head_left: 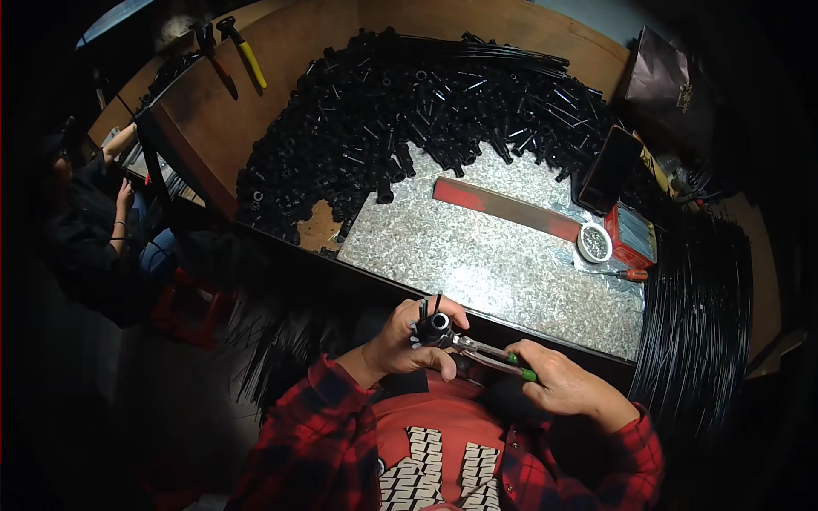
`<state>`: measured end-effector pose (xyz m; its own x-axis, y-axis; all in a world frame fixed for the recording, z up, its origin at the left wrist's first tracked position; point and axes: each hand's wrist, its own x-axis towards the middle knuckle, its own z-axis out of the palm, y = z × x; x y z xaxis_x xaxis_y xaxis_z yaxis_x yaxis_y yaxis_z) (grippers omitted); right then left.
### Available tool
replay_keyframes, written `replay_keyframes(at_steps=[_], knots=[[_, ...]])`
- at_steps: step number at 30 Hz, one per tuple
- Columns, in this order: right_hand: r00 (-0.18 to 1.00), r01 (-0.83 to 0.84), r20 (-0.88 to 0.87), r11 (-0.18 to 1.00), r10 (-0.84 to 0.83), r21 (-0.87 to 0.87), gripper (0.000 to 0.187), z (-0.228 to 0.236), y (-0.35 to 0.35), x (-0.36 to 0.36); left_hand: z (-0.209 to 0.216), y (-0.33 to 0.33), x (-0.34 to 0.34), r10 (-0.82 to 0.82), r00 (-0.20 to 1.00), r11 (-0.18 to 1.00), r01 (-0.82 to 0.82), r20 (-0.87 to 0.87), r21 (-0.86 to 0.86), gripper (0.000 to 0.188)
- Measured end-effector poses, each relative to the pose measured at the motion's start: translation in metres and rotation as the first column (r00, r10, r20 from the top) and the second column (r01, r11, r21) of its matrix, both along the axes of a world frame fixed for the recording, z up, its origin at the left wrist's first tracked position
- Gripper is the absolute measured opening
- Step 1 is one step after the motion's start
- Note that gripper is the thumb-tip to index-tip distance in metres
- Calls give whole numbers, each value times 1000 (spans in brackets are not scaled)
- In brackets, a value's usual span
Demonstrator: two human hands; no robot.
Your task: Stripping insulation from wires and assembling them into connectors at a workbench.
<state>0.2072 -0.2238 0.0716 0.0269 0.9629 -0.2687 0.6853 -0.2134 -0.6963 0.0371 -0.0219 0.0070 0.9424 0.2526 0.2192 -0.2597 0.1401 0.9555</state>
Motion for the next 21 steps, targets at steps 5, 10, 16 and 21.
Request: replay_keyframes(at_steps=[5,10,16,21], knots=[[998,60,-26,998,-60,-11,34,-11,8,-10,-3,-5,0,89,995,992,-83,52,-100,59],[987,149,48,983,-154,104,26,-36,8,-12,-6,-7,-1,67,998,981,-64,10,-185,63],[914,208,281,934,-291,290,19,-38,4,-1,-25,-5,-1,152,986,967,-132,74,-219,69],[792,419,173,728,-585,543,6,-10,11,42,-33,-3,-1,228,972,965,-218,52,-149,63]])
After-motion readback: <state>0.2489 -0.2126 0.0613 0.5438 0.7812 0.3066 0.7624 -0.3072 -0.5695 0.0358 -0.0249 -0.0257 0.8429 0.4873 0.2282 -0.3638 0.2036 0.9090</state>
